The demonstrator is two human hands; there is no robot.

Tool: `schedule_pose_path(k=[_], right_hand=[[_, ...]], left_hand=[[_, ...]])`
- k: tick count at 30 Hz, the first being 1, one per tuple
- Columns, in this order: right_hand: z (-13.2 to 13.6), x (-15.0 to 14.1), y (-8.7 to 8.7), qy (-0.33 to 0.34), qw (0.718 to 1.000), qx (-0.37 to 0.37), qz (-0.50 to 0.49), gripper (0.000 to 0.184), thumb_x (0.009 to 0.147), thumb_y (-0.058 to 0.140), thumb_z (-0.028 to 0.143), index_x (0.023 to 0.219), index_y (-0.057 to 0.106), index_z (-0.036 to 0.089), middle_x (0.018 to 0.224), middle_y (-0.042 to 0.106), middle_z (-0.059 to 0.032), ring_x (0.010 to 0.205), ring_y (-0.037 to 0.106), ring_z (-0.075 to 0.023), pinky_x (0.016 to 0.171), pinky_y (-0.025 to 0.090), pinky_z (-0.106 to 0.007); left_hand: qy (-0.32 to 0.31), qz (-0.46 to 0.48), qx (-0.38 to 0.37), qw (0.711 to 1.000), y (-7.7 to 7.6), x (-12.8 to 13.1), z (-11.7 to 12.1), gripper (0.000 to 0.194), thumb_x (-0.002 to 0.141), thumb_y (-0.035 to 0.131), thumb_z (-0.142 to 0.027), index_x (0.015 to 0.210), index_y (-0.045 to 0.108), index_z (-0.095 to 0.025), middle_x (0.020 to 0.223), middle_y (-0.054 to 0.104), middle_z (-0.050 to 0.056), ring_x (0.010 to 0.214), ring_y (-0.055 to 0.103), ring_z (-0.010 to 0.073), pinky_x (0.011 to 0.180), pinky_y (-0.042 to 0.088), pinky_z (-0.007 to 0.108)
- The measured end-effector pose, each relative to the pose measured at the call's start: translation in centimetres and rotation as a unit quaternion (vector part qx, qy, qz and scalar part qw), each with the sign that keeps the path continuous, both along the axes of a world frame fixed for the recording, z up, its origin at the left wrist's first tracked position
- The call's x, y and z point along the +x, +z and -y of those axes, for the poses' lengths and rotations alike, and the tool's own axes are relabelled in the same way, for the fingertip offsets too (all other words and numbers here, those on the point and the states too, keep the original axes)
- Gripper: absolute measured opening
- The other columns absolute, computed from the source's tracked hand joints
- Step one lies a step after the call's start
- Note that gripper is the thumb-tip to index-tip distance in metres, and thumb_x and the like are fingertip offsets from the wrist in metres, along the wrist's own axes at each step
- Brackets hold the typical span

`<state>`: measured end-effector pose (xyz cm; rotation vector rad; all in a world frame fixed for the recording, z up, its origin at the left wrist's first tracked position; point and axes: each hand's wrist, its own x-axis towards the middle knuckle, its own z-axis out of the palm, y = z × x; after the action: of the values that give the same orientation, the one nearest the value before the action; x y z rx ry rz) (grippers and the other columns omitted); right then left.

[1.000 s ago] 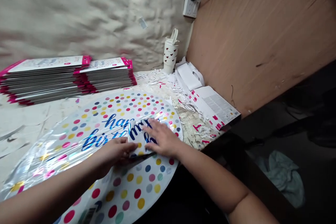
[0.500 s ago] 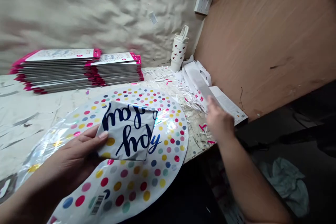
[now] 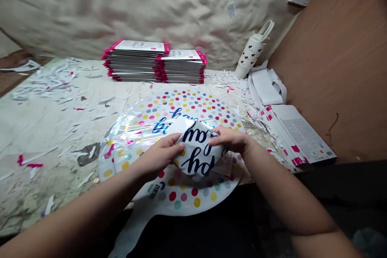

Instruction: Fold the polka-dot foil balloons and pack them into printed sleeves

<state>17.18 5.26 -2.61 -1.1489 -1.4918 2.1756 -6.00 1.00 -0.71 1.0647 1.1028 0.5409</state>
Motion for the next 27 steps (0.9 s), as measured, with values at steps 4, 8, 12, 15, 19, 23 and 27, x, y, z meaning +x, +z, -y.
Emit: schedule_pose_path(k=[4, 8, 12, 15, 19, 23, 27], right_hand=[[-3.4, 0.9, -0.4, -0.152, 0.981, 0.025, 0.118, 0.028, 0.056, 0.079, 0.02, 0.077, 0.066, 0.009, 0.07, 0.07, -0.0092, 0.061, 0.065, -0.0181, 0.059, 0.055, -0.029], [-5.8, 0.9, -0.6, -0.299, 0.941, 0.114, 0.112, 0.013, 0.069, 0.07, 0.02, 0.078, 0.062, 0.014, 0.07, 0.069, -0.0029, 0.059, 0.063, -0.0122, 0.059, 0.054, -0.025], [-6.0, -0.1, 0.1, -0.289, 0.945, 0.14, 0.054, 0.016, 0.068, 0.071, 0.022, 0.078, 0.063, 0.014, 0.075, 0.069, -0.0028, 0.067, 0.065, -0.0132, 0.067, 0.055, -0.027], [-5.9, -0.4, 0.0, -0.235, 0.965, 0.115, 0.018, 0.023, 0.063, 0.075, 0.027, 0.077, 0.064, 0.013, 0.075, 0.069, -0.0047, 0.067, 0.065, -0.0156, 0.065, 0.055, -0.028], [-6.5, -1.0, -1.3, -0.235, 0.964, 0.109, 0.054, 0.023, 0.061, 0.076, 0.027, 0.074, 0.063, 0.014, 0.069, 0.068, -0.0032, 0.062, 0.064, -0.0147, 0.061, 0.054, -0.027], [-7.0, -1.8, -2.2, -0.217, 0.969, 0.095, 0.068, 0.022, 0.062, 0.075, 0.027, 0.073, 0.061, 0.014, 0.066, 0.067, -0.002, 0.058, 0.063, -0.0133, 0.056, 0.053, -0.025], [-6.8, -1.7, -2.2, -0.199, 0.974, 0.085, 0.07, 0.025, 0.062, 0.074, 0.03, 0.074, 0.06, 0.014, 0.066, 0.067, -0.0014, 0.058, 0.063, -0.0139, 0.056, 0.053, -0.026]], left_hand=[[0.043, -0.224, 0.388, 0.893, -1.7, 2.7, 1.3, 0.046, 0.087, 0.04, -0.027, 0.132, 0.037, -0.018, 0.128, 0.05, 0.013, 0.122, 0.042, 0.0262, 0.1, 0.034, 0.047], [-0.219, -0.329, 0.434, 0.81, -4.1, 5.9, 3.7, 0.063, 0.085, 0.041, -0.042, 0.136, 0.032, -0.006, 0.144, 0.025, 0.022, 0.133, 0.019, 0.0353, 0.105, 0.021, 0.052], [-0.358, -0.273, 0.384, 0.806, -3.9, 3.3, 2.5, 0.067, 0.078, 0.052, -0.051, 0.135, 0.037, -0.019, 0.146, 0.023, 0.014, 0.135, 0.01, 0.0348, 0.105, 0.006, 0.059], [-0.444, -0.131, 0.279, 0.841, -1.7, -1.2, 0.4, 0.03, 0.076, 0.059, -0.041, 0.104, 0.065, -0.032, 0.13, 0.052, 0.003, 0.132, 0.028, 0.0301, 0.107, 0.006, 0.053], [-0.378, -0.142, 0.222, 0.887, -0.4, -2.6, -1.3, 0.025, 0.081, 0.051, -0.043, 0.086, 0.069, -0.025, 0.091, 0.069, 0.006, 0.096, 0.059, 0.0266, 0.091, 0.04, 0.041], [-0.163, -0.411, 0.435, 0.784, -2.8, 0.8, -1.1, 0.045, 0.081, 0.044, -0.052, 0.088, 0.061, -0.012, 0.09, 0.059, 0.015, 0.086, 0.053, 0.0294, 0.078, 0.041, 0.043], [-0.187, -0.46, 0.463, 0.734, -4.2, 2.3, -1.2, 0.054, 0.075, 0.046, -0.062, 0.086, 0.058, -0.011, 0.087, 0.056, 0.015, 0.084, 0.05, 0.0304, 0.076, 0.039, 0.043]])
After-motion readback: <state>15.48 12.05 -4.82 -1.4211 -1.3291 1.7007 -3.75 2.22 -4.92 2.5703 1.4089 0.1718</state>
